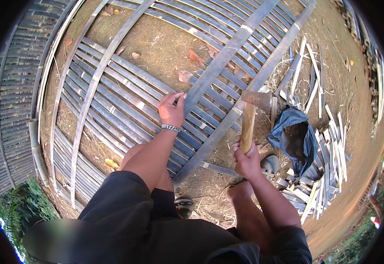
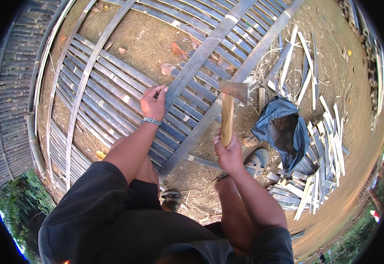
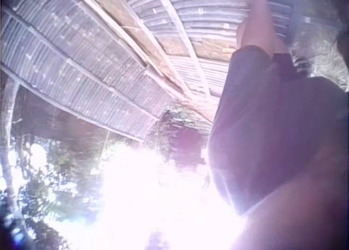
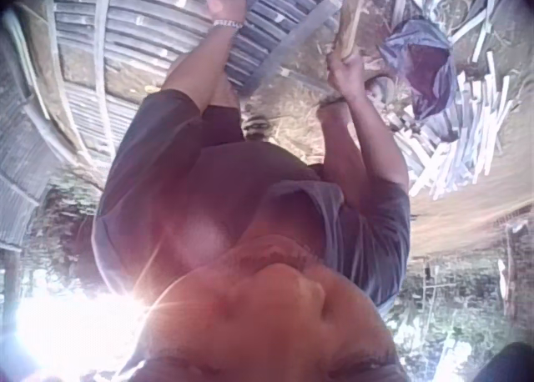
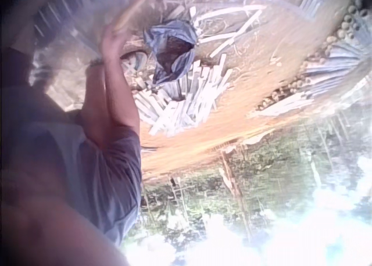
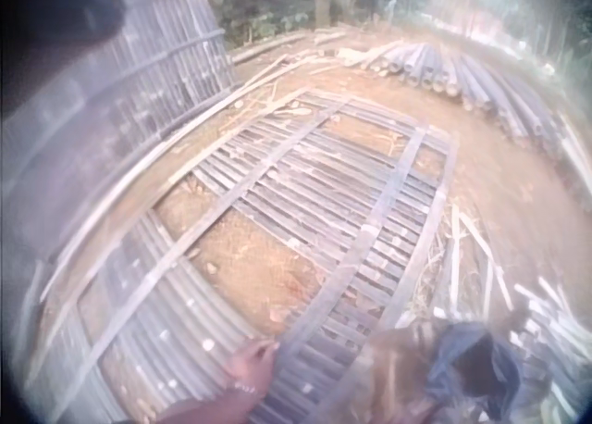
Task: The person is assembling a bamboo fence by positioning bamboo slats onto a wooden frame and hammering nails by hand to secure them.
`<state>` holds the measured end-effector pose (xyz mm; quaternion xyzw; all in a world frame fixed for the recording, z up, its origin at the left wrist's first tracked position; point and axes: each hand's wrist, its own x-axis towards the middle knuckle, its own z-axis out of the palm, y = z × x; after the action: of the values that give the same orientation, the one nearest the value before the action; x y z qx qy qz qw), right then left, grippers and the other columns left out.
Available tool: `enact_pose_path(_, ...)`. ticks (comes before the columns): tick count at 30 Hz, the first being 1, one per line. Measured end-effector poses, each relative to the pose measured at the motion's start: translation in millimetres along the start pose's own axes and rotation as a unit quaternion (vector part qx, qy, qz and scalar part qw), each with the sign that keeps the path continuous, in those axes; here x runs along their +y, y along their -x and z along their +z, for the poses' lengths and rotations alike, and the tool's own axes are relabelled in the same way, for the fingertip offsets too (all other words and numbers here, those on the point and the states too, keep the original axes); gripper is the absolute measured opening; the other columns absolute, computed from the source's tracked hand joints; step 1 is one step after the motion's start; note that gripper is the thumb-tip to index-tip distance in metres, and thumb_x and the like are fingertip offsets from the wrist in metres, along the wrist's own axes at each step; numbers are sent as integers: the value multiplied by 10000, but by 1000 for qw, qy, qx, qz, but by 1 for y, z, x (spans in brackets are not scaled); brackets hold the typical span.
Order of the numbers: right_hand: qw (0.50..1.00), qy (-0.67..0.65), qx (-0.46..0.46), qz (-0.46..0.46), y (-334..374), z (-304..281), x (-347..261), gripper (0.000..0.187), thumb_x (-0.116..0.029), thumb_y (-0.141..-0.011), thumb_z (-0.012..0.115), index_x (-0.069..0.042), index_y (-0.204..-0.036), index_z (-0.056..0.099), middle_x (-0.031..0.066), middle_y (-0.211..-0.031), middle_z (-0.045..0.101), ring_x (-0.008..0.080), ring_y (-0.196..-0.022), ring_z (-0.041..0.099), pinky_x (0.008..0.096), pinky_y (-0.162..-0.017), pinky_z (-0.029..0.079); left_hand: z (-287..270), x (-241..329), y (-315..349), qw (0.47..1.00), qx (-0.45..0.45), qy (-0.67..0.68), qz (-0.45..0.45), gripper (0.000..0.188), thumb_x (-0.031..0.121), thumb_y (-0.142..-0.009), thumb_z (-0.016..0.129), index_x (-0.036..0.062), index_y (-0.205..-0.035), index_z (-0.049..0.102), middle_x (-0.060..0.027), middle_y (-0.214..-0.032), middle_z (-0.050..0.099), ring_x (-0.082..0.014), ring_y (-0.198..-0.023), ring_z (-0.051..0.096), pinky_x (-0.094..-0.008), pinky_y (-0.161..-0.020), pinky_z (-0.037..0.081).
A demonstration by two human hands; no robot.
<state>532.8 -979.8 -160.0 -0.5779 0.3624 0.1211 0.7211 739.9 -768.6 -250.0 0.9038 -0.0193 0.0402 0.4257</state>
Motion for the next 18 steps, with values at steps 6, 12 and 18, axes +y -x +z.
enact_pose_path(6, 999, 15, 11, 29, 2, 28, 15, 337, -45, -986, 609, -20, -1292, 470, 30, -967, 581, 99, -676, 565, 256, -588, 477, 14, -3, 1, 997, 21, -37, 69, 83, 183, -867, 786, 124, -923, 771, -49, -1018, 767, -251, -1103, 664, -431, -1004, 423)
enact_pose_path(12, 993, 87, 65, -37, -12, 47, 30, 299, -65, -982, 626, -15, -1250, 502, 56, -1017, 597, 105, -721, 562, 267, -632, 469, 21, -4, 1, 988, 16, -104, 112, 60, 170, -898, 737, 141, -943, 710, -43, -1034, 773, -244, -1182, 651, -465, -1006, 393)
enact_pose_path(18, 920, 187, 328, -103, -42, 43, 49, 306, -82, -972, 630, 9, -1247, 529, 138, -1058, 615, 229, -948, 617, 378, -855, 487, 21, -5, 1, 985, 11, -117, 130, 63, 182, -911, 727, 135, -945, 702, -91, -1063, 749, -246, -1179, 648, -455, -971, 400)
